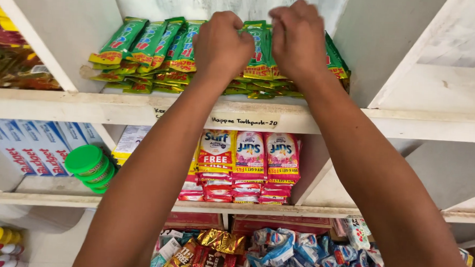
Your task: Arranging and stocking packets of detergent from a box onto retail shelves.
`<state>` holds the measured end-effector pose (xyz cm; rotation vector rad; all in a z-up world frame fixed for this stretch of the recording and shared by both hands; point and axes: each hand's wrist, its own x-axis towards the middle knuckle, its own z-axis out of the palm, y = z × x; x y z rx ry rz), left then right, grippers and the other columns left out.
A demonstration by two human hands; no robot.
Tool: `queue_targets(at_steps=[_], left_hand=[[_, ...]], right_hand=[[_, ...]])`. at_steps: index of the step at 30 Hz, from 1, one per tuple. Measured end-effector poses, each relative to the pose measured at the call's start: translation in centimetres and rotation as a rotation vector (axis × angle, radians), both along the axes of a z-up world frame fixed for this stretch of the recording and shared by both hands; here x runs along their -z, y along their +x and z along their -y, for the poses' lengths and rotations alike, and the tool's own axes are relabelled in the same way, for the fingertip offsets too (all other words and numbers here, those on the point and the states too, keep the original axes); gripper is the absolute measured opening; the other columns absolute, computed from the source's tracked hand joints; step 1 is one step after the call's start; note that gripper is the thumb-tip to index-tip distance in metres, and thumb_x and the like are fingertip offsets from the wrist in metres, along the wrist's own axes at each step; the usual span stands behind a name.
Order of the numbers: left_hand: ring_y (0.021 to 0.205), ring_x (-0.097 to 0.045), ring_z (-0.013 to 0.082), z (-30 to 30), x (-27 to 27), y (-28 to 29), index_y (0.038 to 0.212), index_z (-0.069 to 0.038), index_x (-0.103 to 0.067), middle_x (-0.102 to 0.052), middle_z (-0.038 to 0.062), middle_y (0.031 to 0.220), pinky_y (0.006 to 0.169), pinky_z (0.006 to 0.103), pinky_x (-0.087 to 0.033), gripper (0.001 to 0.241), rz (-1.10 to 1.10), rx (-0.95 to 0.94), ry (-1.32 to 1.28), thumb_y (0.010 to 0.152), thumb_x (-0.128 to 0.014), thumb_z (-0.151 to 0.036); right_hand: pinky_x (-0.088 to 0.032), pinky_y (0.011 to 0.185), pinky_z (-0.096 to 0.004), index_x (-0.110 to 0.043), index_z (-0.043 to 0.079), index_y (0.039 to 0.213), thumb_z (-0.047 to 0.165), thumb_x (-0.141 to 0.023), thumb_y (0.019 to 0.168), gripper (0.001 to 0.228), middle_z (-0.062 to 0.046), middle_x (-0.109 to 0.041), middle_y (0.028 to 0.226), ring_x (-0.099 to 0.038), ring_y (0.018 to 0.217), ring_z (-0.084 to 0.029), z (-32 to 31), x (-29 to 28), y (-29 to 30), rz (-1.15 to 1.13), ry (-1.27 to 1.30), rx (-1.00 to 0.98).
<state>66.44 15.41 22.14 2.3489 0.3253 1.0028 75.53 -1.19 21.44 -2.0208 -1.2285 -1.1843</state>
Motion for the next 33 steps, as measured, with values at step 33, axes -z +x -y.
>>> queue_targets(at_steps=[33], left_hand=[[0.125, -0.059, 0.0399, 18.4, 47.0, -63.2, 0.136, -0.003, -0.059, -0.062, 0.021, 0.134, 0.107, 0.0460, -0.047, 0.041, -0.136, -0.339, -0.376, 0.097, -0.066, -0.014]], right_hand=[[-0.038, 0.116, -0.040, -0.045, 0.011, 0.155, -0.003, -0.060, 0.085, 0.073, -0.017, -0.051, 0.152, -0.047, 0.142, -0.033, 17.7, 54.6, -45.2, -1.274, -0.446, -0.675]])
